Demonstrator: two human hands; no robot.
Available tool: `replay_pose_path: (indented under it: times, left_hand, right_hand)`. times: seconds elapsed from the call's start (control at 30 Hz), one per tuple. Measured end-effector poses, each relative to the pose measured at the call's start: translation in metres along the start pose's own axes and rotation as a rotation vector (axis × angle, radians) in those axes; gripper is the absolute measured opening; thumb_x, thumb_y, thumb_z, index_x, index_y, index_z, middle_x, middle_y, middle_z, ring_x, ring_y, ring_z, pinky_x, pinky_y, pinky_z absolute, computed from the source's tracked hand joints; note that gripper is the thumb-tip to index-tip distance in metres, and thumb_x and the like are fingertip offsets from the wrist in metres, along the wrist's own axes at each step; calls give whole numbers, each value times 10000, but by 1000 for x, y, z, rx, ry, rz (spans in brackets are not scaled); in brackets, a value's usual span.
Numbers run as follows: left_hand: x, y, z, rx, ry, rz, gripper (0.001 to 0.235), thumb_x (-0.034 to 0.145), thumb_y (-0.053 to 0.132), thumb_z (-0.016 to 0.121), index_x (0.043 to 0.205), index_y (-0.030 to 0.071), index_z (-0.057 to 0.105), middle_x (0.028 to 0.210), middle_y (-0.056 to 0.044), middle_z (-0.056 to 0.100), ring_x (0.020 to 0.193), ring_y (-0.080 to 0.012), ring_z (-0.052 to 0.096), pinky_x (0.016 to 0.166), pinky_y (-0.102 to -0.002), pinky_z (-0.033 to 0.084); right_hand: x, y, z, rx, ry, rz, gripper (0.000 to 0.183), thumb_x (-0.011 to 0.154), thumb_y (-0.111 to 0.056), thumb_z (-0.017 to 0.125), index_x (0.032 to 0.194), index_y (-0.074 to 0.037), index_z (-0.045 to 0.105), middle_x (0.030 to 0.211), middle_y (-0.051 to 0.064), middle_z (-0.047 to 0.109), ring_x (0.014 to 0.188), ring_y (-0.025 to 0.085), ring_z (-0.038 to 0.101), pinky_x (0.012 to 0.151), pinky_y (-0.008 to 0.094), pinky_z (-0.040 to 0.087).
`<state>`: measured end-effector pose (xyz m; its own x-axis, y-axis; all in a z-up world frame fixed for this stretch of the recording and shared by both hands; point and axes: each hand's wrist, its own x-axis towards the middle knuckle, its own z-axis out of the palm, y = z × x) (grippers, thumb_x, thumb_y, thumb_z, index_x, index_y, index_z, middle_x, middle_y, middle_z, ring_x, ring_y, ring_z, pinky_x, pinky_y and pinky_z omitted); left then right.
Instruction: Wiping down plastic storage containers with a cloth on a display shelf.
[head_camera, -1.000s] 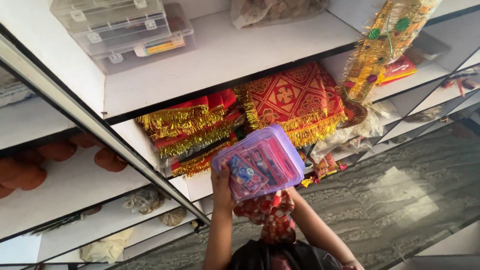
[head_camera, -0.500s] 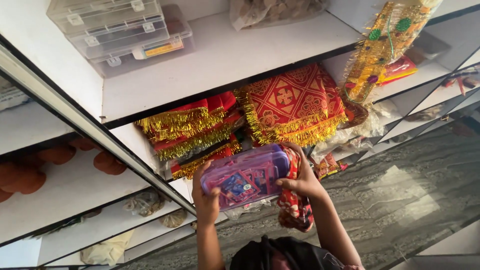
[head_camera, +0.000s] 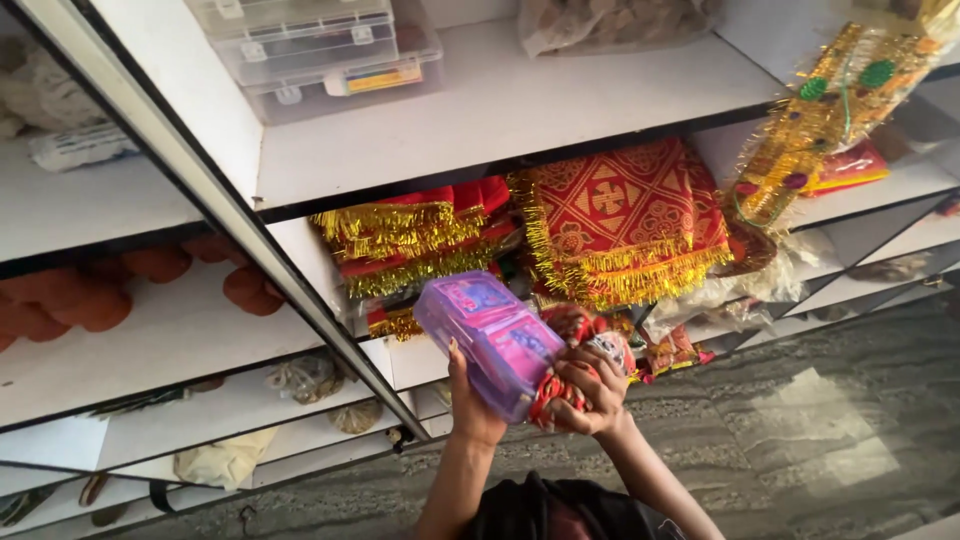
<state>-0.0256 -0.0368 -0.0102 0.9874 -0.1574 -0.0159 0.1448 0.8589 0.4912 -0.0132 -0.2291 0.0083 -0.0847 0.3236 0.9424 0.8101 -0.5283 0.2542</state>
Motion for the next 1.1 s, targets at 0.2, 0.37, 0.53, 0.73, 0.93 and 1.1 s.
replay_pose_path:
  times: [0.2, 0.37, 0.53, 0.73, 0.93, 1.1]
  left_hand:
    - [31, -11, -51, -400, -500, 93, 600, 933, 328, 757, 1394, 7, 547, 1278, -178, 652, 1196, -345, 631, 967, -464, 581]
    - [54, -39, -116, -273, -483, 186, 412, 936, 178, 710, 1301, 8, 621, 1195, -158, 689, 1112, -293, 688, 924, -382, 620]
    - [47, -33, -99, -444, -548, 12, 420, 986, 158, 681, 1363, -12, 610, 1106, -178, 708, 988, -293, 736, 838, -384, 649]
    - [20, -3, -25, -193, -539, -181, 495, 864, 170, 744, 1327, 63, 605, 1226, -111, 710, 1091, -243, 733, 906, -383, 645]
    - [25, 17, -42, -510, -603, -143, 406, 1132, 206, 672, 1471, 7, 568, 1290, -179, 693, 1086, -305, 717, 846, -398, 648]
    - [38, 6, -58, -312, -497, -73, 572, 944, 206, 721, 1459, 32, 540, 1320, -173, 669, 1136, -285, 696, 962, -395, 617]
  right_hand:
    - [-32, -16, 19, 104, -39, 91, 430, 850, -333, 726, 1241, -273, 558, 1135, 104, 689, 989, 276, 684, 777, 430, 577]
    - [-29, -17, 22, 241, -157, 411, 533, 880, -300, 786, 1320, -150, 524, 1209, 134, 626, 1058, 265, 634, 787, 391, 575]
    - [27, -23, 15, 93, -430, 404, 512, 786, -333, 819, 1230, -139, 654, 1141, 98, 647, 867, 222, 607, 621, 350, 537]
    - [76, 14, 28, -47, -387, 447, 436, 893, -236, 790, 1302, -143, 673, 1269, 66, 646, 1019, 212, 630, 769, 322, 576]
    - [45, -28, 43, 48, -382, 362, 556, 779, -428, 739, 1279, -187, 707, 1161, 75, 664, 912, 189, 613, 671, 317, 561]
    - [38, 2, 51, 88, -353, 396, 407, 908, -374, 774, 1269, -190, 732, 1166, 109, 669, 801, 157, 629, 582, 272, 572]
